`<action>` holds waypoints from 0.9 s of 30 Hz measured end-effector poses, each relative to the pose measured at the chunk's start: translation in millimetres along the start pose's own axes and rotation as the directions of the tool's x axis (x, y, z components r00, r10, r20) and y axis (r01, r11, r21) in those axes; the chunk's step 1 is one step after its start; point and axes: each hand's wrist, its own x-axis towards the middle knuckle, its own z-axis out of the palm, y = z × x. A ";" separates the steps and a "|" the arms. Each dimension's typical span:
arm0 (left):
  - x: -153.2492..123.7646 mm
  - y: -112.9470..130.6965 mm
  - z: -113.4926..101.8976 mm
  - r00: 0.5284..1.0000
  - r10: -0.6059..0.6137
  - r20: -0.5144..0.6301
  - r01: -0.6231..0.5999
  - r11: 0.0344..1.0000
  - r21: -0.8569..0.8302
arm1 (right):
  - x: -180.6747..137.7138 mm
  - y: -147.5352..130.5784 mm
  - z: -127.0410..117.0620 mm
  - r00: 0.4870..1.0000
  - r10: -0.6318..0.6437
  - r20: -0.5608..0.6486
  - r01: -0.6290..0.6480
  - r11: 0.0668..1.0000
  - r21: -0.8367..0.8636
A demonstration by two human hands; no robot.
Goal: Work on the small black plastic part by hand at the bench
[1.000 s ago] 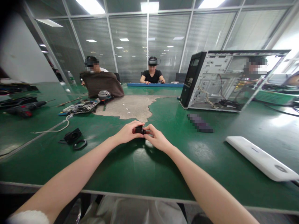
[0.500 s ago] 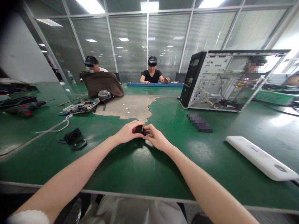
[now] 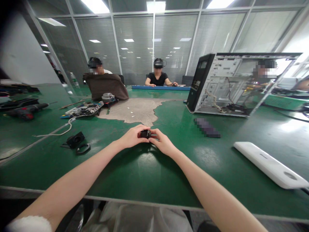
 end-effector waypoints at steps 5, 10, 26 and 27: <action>0.1 0.7 -1.0 1.000 -0.004 0.007 0.004 1.000 0.013 | -4.6 -7.7 -1.5 0.997 -0.006 0.078 0.002 0.999 0.053; 0.0 0.2 -0.6 1.000 -0.007 0.006 0.007 1.000 0.008 | -4.9 -8.9 1.0 0.999 0.031 0.021 -0.033 0.996 0.087; -0.1 0.2 -0.2 1.000 -0.013 0.006 0.013 1.000 0.008 | -5.2 -9.8 -0.9 0.998 0.005 0.060 -0.010 0.997 0.079; -0.2 0.0 0.0 1.000 -0.014 0.006 0.014 1.000 0.009 | -5.2 -9.6 -0.2 0.999 0.011 0.052 -0.015 0.997 0.079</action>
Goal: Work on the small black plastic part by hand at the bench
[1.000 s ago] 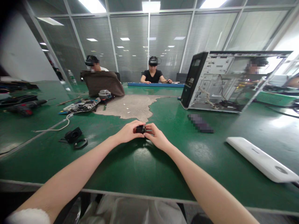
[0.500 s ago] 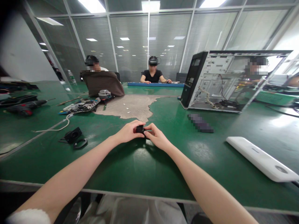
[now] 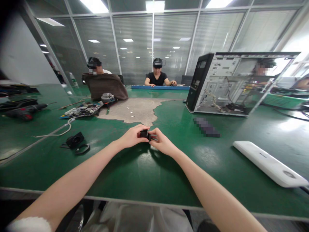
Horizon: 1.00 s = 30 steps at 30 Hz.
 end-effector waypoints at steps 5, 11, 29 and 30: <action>0.0 -0.8 0.6 1.000 -0.005 -0.012 0.005 1.000 -0.006 | 3.9 7.0 1.8 0.997 0.011 -0.072 -0.014 0.999 -0.044; 0.5 0.7 -0.4 1.000 -0.025 0.001 0.025 1.000 -0.009 | 5.3 8.6 -2.3 0.999 0.011 -0.042 -0.014 0.998 -0.062; -0.2 1.9 0.6 1.000 -0.029 0.010 0.029 0.999 -0.018 | 4.2 1.8 -1.3 0.999 0.007 -0.042 -0.008 1.000 -0.014; -0.1 1.7 0.5 1.000 -0.029 0.011 0.029 0.999 -0.015 | 4.2 2.2 -1.6 0.999 0.001 -0.039 -0.001 1.000 -0.015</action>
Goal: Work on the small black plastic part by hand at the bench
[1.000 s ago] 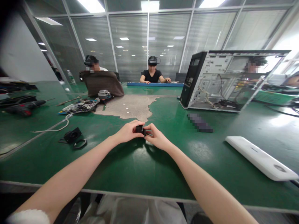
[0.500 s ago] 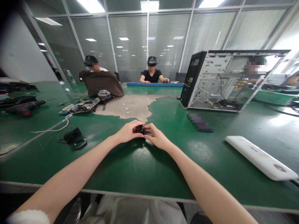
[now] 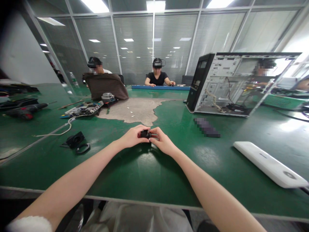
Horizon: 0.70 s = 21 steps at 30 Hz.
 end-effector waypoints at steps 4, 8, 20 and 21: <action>0.6 -0.8 -0.3 1.000 0.004 0.004 -0.004 1.000 0.006 | -1.8 -1.3 -1.4 0.999 -0.011 0.030 0.011 1.000 -0.008; 0.7 -1.3 -0.4 1.000 0.010 0.007 -0.010 1.000 0.003 | -5.5 -4.8 -2.6 0.996 0.025 0.080 -0.026 1.000 0.011; 1.1 -1.0 -0.6 1.000 -0.004 0.006 0.004 1.000 -0.001 | 0.9 2.5 0.4 0.999 0.028 -0.024 -0.028 1.000 -0.003; 1.2 -0.8 -0.8 1.000 -0.005 0.008 0.005 1.000 -0.003 | 1.3 2.8 -0.2 0.999 0.029 -0.014 -0.029 1.000 -0.001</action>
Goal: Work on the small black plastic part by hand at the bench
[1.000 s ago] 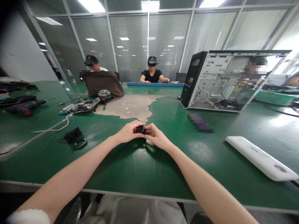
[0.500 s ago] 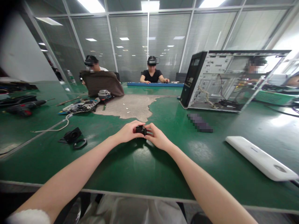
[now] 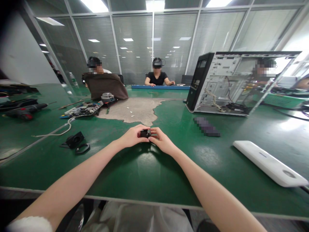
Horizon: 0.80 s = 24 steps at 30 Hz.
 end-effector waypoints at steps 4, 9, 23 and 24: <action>0.0 0.9 -0.5 1.000 0.001 0.002 -0.001 1.000 -0.005 | -0.7 -2.0 -2.3 0.999 -0.006 0.047 0.006 1.000 0.012; -0.3 0.7 0.5 1.000 -0.018 -0.004 0.018 1.000 -0.004 | -4.5 -5.5 -2.4 0.994 -0.006 0.107 -0.002 0.997 0.074; 0.6 1.4 -0.1 1.000 -0.008 -0.001 0.008 1.000 0.004 | -2.5 -2.2 -0.6 1.000 -0.008 0.026 0.009 1.000 -0.028; 0.7 1.4 -0.3 1.000 -0.006 -0.001 0.006 1.000 0.008 | -3.3 -3.1 -1.3 0.999 -0.019 0.039 0.021 0.999 -0.029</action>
